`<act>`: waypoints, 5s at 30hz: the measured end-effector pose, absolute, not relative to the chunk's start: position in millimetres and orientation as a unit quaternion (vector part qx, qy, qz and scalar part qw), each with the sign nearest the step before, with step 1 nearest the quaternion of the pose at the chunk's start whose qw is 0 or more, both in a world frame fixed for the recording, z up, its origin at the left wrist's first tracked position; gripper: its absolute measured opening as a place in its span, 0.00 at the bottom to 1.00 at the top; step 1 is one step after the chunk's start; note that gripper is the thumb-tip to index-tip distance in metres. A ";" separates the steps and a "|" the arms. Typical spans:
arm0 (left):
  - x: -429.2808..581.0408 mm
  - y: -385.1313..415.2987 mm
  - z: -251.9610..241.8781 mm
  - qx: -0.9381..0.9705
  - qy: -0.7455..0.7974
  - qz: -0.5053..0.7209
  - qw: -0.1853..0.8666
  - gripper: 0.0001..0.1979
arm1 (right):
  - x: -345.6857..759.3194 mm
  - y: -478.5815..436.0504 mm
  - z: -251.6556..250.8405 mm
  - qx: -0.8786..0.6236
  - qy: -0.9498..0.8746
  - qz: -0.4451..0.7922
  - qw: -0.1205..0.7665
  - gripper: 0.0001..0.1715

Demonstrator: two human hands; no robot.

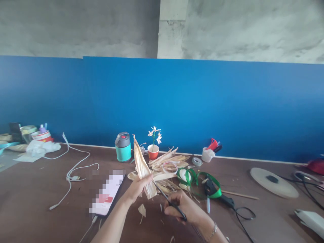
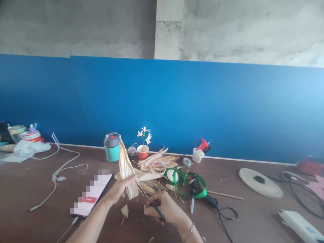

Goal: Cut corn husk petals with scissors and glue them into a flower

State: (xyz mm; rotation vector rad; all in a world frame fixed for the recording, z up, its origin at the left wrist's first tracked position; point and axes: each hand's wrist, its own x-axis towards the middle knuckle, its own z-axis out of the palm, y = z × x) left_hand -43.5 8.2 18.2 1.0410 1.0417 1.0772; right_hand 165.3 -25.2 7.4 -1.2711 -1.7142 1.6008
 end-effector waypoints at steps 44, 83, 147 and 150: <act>-33.4 9.5 21.6 0.381 0.445 0.566 0.580 0.23 | 158.6 -27.9 13.1 -0.468 -0.686 0.490 0.264 0.14; -21.2 4.7 14.8 0.377 0.467 0.585 0.546 0.27 | 153.9 -26.6 12.4 -0.486 -0.653 0.507 0.283 0.16; -8.1 6.1 -14.0 0.344 0.477 0.596 0.547 0.24 | 152.1 -22.4 -6.4 -0.499 -0.606 0.548 0.289 0.14; -10.4 11.3 -16.9 0.325 0.483 0.612 0.535 0.24 | 155.1 -19.6 -10.9 -0.487 -0.591 0.569 0.299 0.16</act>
